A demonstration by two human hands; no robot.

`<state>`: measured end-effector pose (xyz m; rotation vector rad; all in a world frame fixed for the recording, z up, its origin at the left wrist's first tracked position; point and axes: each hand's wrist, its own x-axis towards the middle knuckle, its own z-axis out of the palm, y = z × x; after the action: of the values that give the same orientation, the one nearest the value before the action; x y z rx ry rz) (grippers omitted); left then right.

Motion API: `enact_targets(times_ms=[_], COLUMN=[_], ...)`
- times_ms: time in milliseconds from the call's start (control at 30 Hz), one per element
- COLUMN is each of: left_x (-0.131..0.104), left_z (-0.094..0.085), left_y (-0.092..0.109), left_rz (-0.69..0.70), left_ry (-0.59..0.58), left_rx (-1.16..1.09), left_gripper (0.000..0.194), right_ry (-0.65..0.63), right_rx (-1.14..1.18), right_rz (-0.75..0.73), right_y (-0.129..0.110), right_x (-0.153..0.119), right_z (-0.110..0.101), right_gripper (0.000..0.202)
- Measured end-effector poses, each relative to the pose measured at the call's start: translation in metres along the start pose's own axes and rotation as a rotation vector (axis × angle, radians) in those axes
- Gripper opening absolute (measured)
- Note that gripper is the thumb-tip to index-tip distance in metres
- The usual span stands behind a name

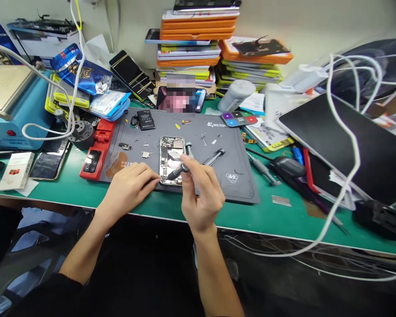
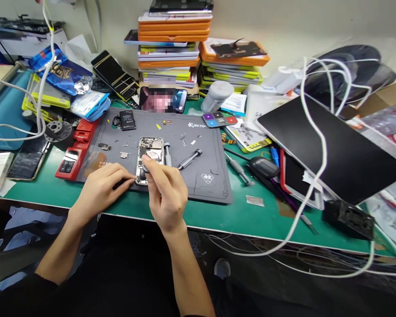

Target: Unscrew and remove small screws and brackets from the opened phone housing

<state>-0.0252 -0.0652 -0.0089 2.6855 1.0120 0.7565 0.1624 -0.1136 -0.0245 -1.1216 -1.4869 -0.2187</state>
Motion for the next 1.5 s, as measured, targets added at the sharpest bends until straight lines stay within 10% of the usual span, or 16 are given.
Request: enact_targets(times_ms=[933, 1200, 1500], left_x=[-0.005, 0.015, 0.031], left_z=[-0.004, -0.050, -0.048], left_y=[0.000, -0.059, -0.098], left_rz=[-0.036, -0.245, -0.176], left_ry=[0.228, 0.099, -0.072], left_rx=[0.211, 0.394, 0.317], left_gripper=[0.020, 0.030, 0.031], right_ry=[-0.020, -0.020, 0.004], right_rx=[0.025, 0.074, 0.045], right_rz=[-0.047, -0.025, 0.004], right_y=[-0.003, -0.002, -0.003], right_x=[-0.002, -0.004, 0.000], right_z=[-0.003, -0.002, -0.004], right_gripper=[0.053, 0.058, 0.056])
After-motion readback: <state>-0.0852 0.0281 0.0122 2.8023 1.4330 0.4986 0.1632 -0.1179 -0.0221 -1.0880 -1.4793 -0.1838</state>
